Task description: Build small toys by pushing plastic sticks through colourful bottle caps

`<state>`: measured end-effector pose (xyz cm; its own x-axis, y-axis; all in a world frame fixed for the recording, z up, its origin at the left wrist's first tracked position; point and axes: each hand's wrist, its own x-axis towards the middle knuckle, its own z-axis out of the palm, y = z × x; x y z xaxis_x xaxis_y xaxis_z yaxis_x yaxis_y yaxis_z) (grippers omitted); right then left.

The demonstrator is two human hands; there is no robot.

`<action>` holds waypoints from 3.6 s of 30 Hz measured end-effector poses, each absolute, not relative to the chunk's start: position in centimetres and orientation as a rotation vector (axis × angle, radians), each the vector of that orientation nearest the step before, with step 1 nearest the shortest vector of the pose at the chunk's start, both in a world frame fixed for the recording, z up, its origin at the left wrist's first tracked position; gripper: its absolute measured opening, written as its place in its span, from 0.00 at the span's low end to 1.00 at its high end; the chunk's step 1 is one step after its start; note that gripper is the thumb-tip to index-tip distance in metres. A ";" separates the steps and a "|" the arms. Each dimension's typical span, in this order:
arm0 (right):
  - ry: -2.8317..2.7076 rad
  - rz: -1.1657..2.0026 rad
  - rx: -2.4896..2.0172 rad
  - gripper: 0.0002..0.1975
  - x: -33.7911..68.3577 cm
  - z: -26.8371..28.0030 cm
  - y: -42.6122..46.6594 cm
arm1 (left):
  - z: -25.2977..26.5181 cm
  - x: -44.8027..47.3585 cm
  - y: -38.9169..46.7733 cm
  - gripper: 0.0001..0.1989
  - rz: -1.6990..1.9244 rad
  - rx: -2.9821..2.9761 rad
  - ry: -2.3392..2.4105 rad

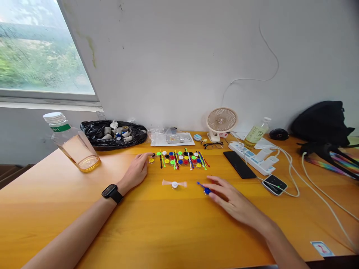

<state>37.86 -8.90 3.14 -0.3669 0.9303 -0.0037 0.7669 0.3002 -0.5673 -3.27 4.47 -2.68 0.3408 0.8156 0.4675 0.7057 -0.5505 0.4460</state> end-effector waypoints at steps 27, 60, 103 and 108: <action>-2.743 -0.001 -0.567 0.09 27.3 -0.2 -12.5 | 3.8 -0.9 1.4 0.17 0.709 3.296 0.926; -2.715 0.243 -0.883 0.42 24.9 1.4 -6.8 | 0.4 -0.6 3.8 0.12 0.740 3.137 0.915; -2.502 0.131 -1.159 0.38 31.0 2.0 -8.4 | 0.1 -1.3 4.2 0.10 1.114 2.776 1.190; -2.224 -0.092 -1.483 0.24 36.6 2.7 -6.0 | 0.0 -1.7 4.5 0.08 1.233 2.662 1.194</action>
